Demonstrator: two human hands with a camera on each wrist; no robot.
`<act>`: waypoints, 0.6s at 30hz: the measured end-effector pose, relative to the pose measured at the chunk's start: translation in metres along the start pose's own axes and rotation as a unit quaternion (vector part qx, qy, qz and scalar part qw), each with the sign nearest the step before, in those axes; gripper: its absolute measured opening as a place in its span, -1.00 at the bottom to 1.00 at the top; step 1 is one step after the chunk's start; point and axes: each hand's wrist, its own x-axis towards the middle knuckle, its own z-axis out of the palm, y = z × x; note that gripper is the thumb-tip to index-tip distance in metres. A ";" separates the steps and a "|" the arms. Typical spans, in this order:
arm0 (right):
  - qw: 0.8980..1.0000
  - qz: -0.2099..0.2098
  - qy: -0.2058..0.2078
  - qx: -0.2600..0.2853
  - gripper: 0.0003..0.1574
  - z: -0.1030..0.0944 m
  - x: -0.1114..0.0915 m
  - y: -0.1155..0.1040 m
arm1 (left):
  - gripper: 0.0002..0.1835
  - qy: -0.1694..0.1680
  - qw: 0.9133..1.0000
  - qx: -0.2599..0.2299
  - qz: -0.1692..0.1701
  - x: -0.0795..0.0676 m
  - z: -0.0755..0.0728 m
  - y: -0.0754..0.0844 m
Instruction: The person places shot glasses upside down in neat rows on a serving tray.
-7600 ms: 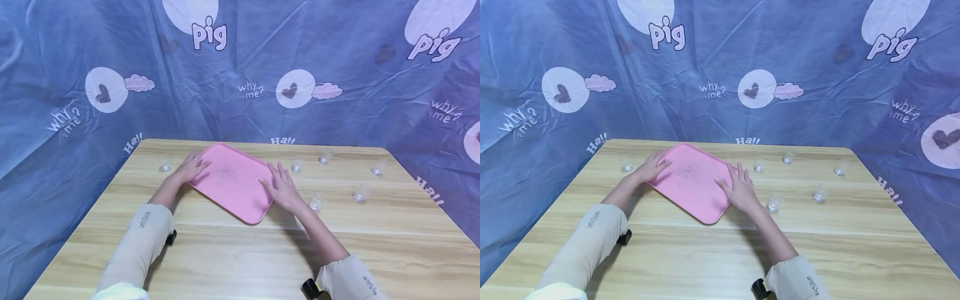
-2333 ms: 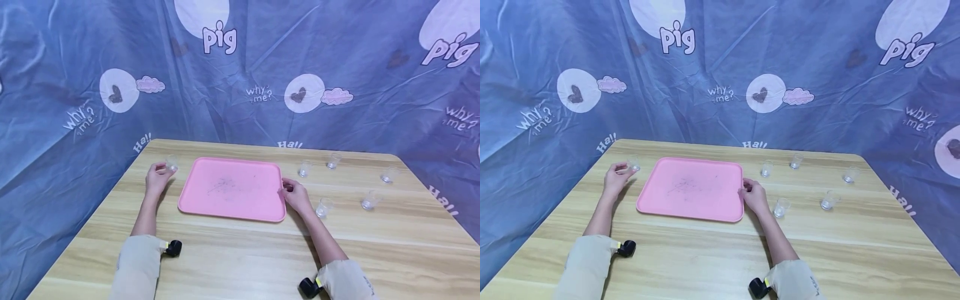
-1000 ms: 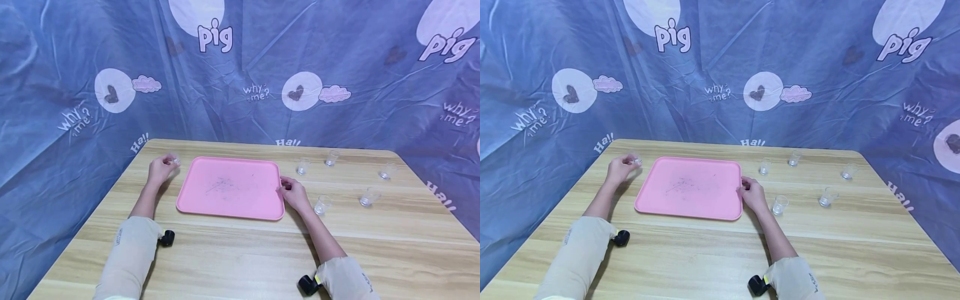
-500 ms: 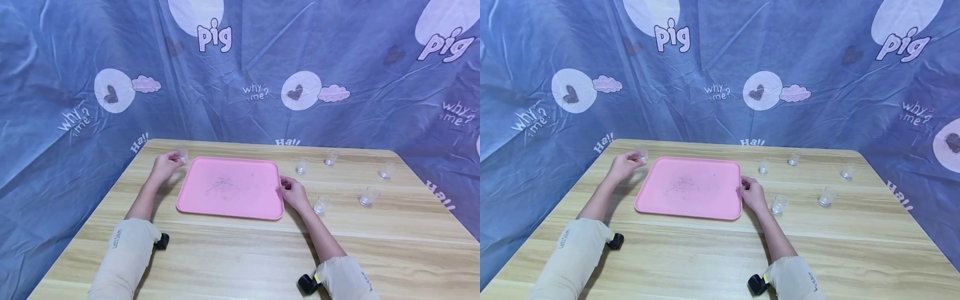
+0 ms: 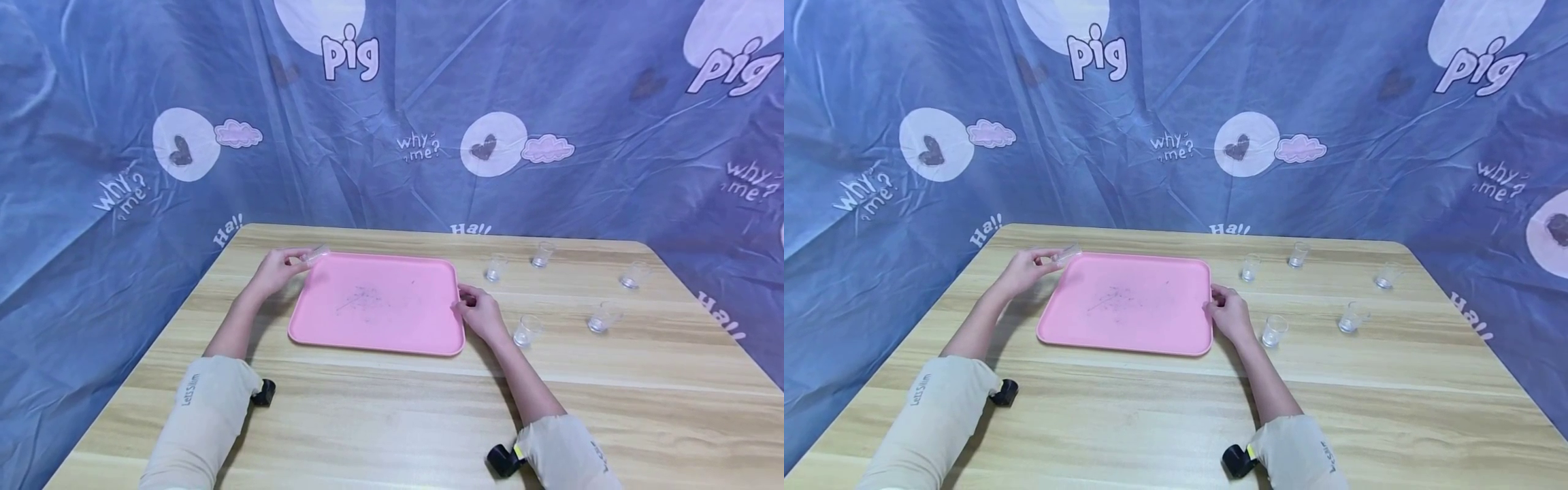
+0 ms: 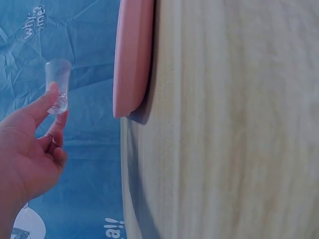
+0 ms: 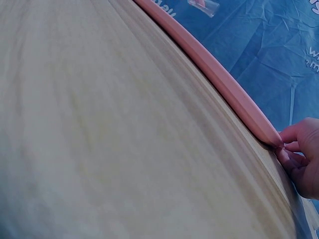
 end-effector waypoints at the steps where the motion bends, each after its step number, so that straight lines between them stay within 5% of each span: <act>1: 1.000 0.000 0.001 0.000 -0.49 0.000 0.000 0.000 | -0.65 -0.001 1.000 0.003 0.008 0.001 0.000 0.000; 4: 1.000 -0.006 0.003 -0.001 -0.49 0.000 0.001 0.000 | -0.61 0.004 1.000 0.002 0.013 0.001 0.001 0.002; 12: 1.000 -0.003 0.001 -0.003 -0.48 0.000 0.001 0.001 | -0.65 0.048 0.997 -0.052 -0.044 -0.002 0.003 0.006; 18: 1.000 -0.005 0.002 -0.004 -0.49 0.000 0.001 0.001 | -0.68 0.075 0.996 -0.037 -0.027 -0.001 0.003 0.007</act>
